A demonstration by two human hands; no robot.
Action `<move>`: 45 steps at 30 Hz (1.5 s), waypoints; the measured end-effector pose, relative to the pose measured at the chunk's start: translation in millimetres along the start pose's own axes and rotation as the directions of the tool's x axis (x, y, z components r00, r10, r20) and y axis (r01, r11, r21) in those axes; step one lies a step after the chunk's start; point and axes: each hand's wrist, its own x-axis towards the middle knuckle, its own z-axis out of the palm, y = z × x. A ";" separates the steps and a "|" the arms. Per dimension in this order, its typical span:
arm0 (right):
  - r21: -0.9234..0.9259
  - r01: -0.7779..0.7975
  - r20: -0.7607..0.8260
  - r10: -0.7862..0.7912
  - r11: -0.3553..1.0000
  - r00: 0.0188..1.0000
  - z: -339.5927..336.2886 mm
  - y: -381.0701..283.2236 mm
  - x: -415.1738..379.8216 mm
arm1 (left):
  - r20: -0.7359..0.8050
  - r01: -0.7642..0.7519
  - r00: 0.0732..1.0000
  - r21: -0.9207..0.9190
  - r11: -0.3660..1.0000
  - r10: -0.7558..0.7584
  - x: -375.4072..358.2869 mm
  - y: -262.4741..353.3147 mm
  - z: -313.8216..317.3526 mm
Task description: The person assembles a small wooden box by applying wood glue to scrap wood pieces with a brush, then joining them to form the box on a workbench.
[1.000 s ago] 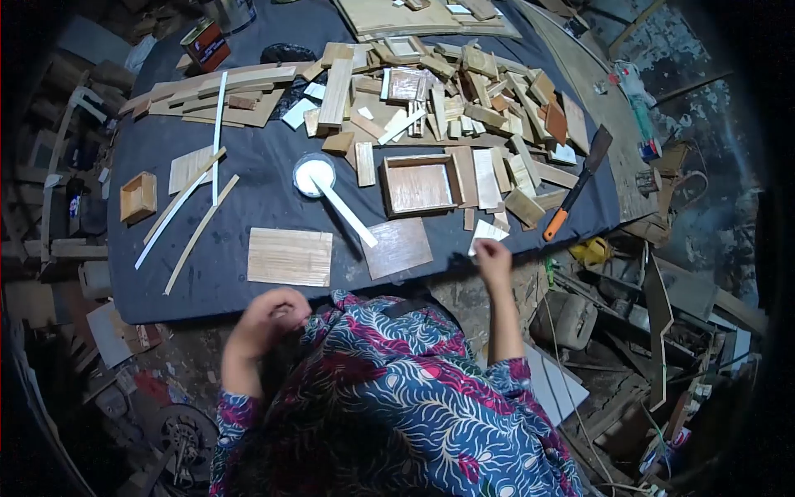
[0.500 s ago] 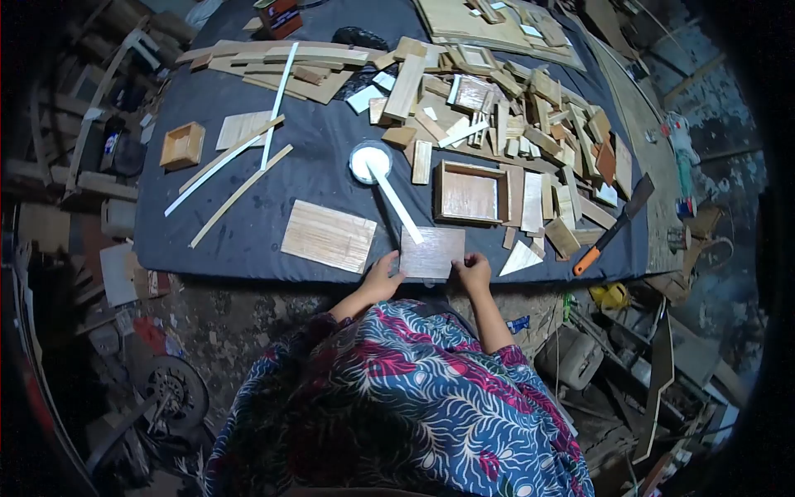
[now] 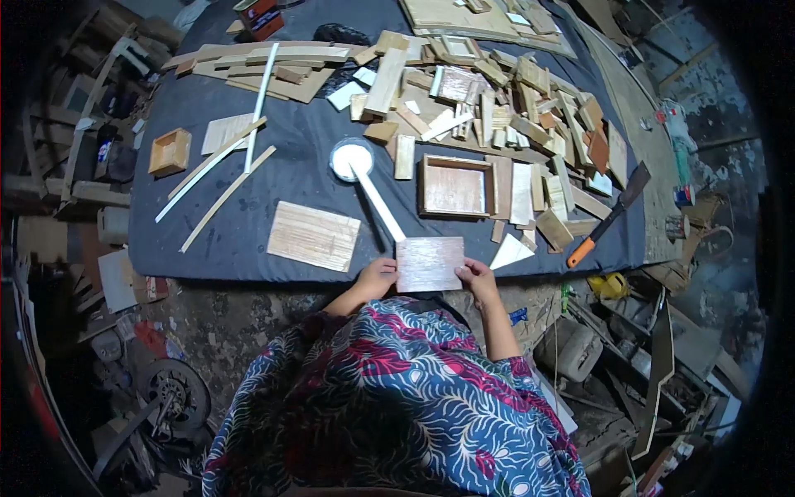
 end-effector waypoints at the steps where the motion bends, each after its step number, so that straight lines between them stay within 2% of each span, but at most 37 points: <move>1: -0.041 0.052 -0.001 -0.052 0.998 0.999 0.4 2.2 3.4 | -0.010 0.044 0.999 -0.104 0.994 -0.045 0.7 0.9 1.0; 2: -0.084 0.103 -0.002 -0.104 0.991 0.995 3.5 1.1 6.6 | -0.012 0.088 0.996 -0.208 0.974 -0.093 -0.3 7.7 1.8; 4: -0.129 0.123 -0.008 -0.125 0.984 0.992 7.0 0.3 18.6 | -0.116 -0.015 0.993 -0.129 0.992 0.000 17.8 -6.8 3.8; 5: -0.137 0.136 -0.014 -0.139 0.981 0.990 8.3 -3.1 22.1 | -0.170 -0.053 0.985 -0.150 0.987 0.027 19.3 -3.1 4.4; 6: -0.143 0.150 -0.016 -0.153 0.978 0.988 11.0 -8.1 23.8 | -0.223 -0.036 0.975 -0.136 0.990 0.005 22.9 -2.4 4.9; 7: -0.183 0.140 -0.068 -0.154 0.973 0.986 12.5 -12.9 23.8 | -0.222 -0.028 0.975 -0.141 0.990 -0.004 25.8 -1.9 3.5; 9: -0.215 0.168 -0.055 -0.184 0.962 0.981 3.6 -18.8 24.8 | -0.219 -0.022 0.976 -0.143 0.989 -0.010 31.0 -6.6 1.8; 11: -0.252 0.193 -0.040 -0.209 0.948 0.977 -7.2 -24.1 25.6 | -0.265 -0.080 0.961 -0.004 0.997 0.076 34.8 -10.7 1.2; 13: -0.220 0.180 -0.159 -0.217 0.959 0.963 -28.2 -28.5 27.7 | -0.266 -0.067 0.962 -0.018 0.998 0.060 34.4 -9.1 1.0; 14: -0.213 0.180 -0.245 -0.231 0.960 0.942 -41.3 -26.0 33.7 | -0.264 -0.054 0.964 -0.033 0.998 0.043 33.1 -8.0 1.1; 15: -0.284 0.254 -0.320 -0.341 0.925 0.884 -56.8 -21.3 41.5 | -0.269 -0.052 0.962 -0.033 0.998 0.041 30.0 -4.0 2.3; 16: -0.359 0.317 -0.383 -0.448 0.878 0.808 -71.6 -18.8 47.7 | -0.336 -0.113 0.928 0.151 0.982 0.158 25.7 2.4 4.5; 17: -0.345 0.301 -0.419 -0.433 0.889 0.798 -83.0 -22.3 49.4 | -0.377 -0.155 0.882 0.334 0.930 0.282 22.6 7.1 5.9; 18: -0.329 0.286 -0.456 -0.417 0.900 0.787 -91.1 -27.4 50.3 | -0.377 -0.154 0.882 0.337 0.929 0.283 21.1 9.1 6.3; 19: -0.424 0.288 -0.493 -0.486 0.858 0.722 -96.3 -31.8 52.7 | -0.386 -0.132 0.882 0.345 0.929 0.269 20.3 11.8 7.0; 20: -0.422 0.291 -0.492 -0.487 0.859 0.722 -99.3 -39.3 55.1 | -0.396 -0.110 0.882 0.353 0.929 0.255 20.5 13.7 7.7; 23: -0.688 0.211 -0.456 -0.640 0.694 0.618 -95.6 -71.5 59.2 | -0.396 -0.072 0.884 0.410 0.909 0.248 25.1 8.2 7.6; 24: -0.686 0.214 -0.452 -0.638 0.696 0.624 -96.7 -73.5 67.5 | -0.402 -0.065 0.882 0.411 0.909 0.245 24.1 8.5 7.5; 26: -0.830 0.251 -0.328 -0.800 0.498 0.502 -101.5 -79.6 78.5 | -0.397 -0.069 0.886 0.400 0.914 0.240 22.4 10.0 8.2; 27: -0.822 0.253 -0.299 -0.766 0.510 0.569 -105.0 -82.8 80.3 | -0.405 -0.062 0.883 0.403 0.913 0.239 20.5 11.0 8.4; 28: -0.818 0.262 -0.296 -0.765 0.512 0.572 -107.0 -82.9 79.8 | -0.394 -0.046 0.896 0.377 0.925 0.205 19.2 12.5 8.4; 30: -0.921 0.153 -0.050 -0.497 0.358 0.866 -104.6 -95.3 54.2 | -0.386 -0.022 0.907 0.353 0.935 0.167 20.1 4.7 7.6; 31: -0.943 0.147 0.030 -0.364 0.299 0.931 -106.6 -91.5 48.2 | -0.392 -0.109 0.894 0.278 0.954 0.216 23.4 -6.0 8.6; 32: -0.942 0.148 0.033 -0.356 0.301 0.934 -104.4 -89.7 35.3 | -0.401 -0.195 0.878 0.199 0.960 0.262 23.7 -14.5 9.6; 34: -0.933 0.358 0.301 -0.476 0.031 0.826 -96.7 -90.3 10.5 | -0.392 -0.181 0.889 0.179 0.967 0.239 18.1 -6.0 11.6; 35: -0.937 0.350 0.321 -0.381 0.010 0.867 -100.7 -84.9 12.9 | -0.380 -0.176 0.897 0.159 0.972 0.224 17.0 -3.2 12.2; 36: -0.932 0.363 0.334 -0.376 0.006 0.864 -103.9 -78.9 15.8 | -0.394 -0.169 0.893 0.156 0.973 0.219 17.1 -3.9 12.8; 38: -0.909 0.408 0.396 -0.467 -0.080 0.790 -105.5 -71.2 20.8 | -0.402 -0.165 0.880 0.243 0.956 0.254 18.9 -7.0 12.0; 40: -0.917 0.396 0.370 -0.476 -0.049 0.798 -106.9 -69.4 26.3 | -0.415 -0.173 0.869 0.254 0.952 0.268 22.7 -13.2 10.7; 42: -0.947 0.309 0.257 -0.370 0.088 0.893 -101.1 -86.1 15.9 | -0.405 -0.154 0.878 0.268 0.951 0.256 22.4 -9.6 10.9; 43: -0.950 0.277 0.207 -0.373 0.146 0.904 -100.4 -86.4 13.9 | -0.418 -0.178 0.868 0.244 0.953 0.269 21.0 -8.8 12.8; 44: -0.949 0.278 0.206 -0.376 0.148 0.904 -101.4 -84.4 13.6 | -0.418 -0.179 0.867 0.247 0.952 0.271 21.4 -9.0 11.8; 45: -0.926 0.297 0.197 -0.372 0.234 0.907 -103.8 -82.0 14.0 | -0.412 -0.165 0.878 0.222 0.961 0.246 22.1 -9.8 12.1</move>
